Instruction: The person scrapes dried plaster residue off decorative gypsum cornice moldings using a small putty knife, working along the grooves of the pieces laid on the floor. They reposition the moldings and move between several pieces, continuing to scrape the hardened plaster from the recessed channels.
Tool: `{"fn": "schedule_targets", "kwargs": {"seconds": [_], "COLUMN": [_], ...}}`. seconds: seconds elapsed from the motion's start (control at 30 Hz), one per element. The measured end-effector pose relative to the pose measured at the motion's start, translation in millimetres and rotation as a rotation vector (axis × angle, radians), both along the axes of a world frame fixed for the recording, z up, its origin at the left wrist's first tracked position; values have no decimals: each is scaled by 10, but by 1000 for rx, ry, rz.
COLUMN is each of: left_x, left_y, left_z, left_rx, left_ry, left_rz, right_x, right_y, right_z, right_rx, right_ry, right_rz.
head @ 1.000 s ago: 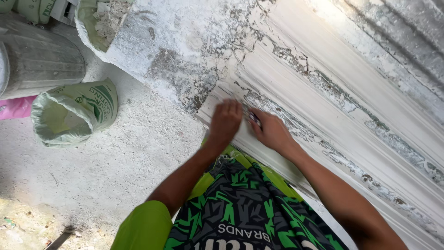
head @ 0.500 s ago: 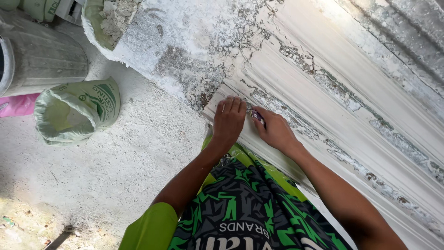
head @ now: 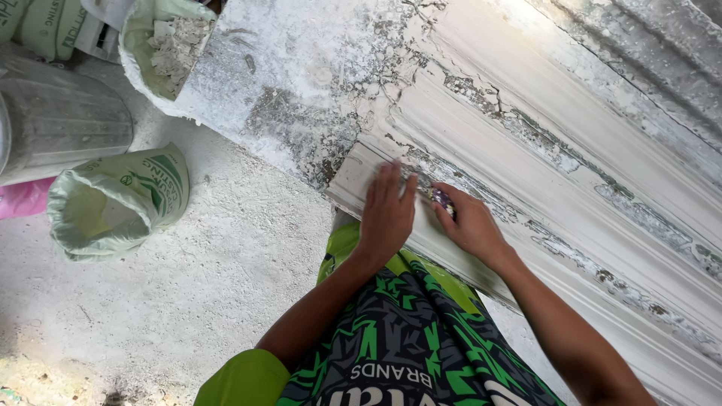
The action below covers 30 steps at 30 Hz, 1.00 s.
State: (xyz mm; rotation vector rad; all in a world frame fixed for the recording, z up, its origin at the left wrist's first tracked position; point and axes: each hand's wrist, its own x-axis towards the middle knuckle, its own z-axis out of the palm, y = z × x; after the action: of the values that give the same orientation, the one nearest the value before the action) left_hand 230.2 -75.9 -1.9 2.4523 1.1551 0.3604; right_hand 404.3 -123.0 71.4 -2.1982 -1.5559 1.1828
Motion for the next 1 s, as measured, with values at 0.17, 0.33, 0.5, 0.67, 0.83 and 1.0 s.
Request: {"fn": "schedule_targets", "kwargs": {"seconds": [0.17,0.33,0.5,0.67,0.83,1.0], "left_x": [447,572,163,183,419,-313], "left_y": [-151,-85,595,499,265,1064], "left_z": [-215,-274,-355,-370,-386,-232], "left_rx": [47,189,297,351,363,278], "left_ry": [114,148,162,235,93,270], "left_rz": [-230,-332,-102,-94,-108,13], "right_x": [519,763,390,318,434,-143], "right_y": [-287,-227,497,435,250,1009], "right_z": [-68,-203,-537,-399,-200,-529], "right_rx": [-174,1,157,145,63,274], "right_ry": [-98,-10,15,65,46,135], "right_rz": [31,190,308,230,210,251]}}
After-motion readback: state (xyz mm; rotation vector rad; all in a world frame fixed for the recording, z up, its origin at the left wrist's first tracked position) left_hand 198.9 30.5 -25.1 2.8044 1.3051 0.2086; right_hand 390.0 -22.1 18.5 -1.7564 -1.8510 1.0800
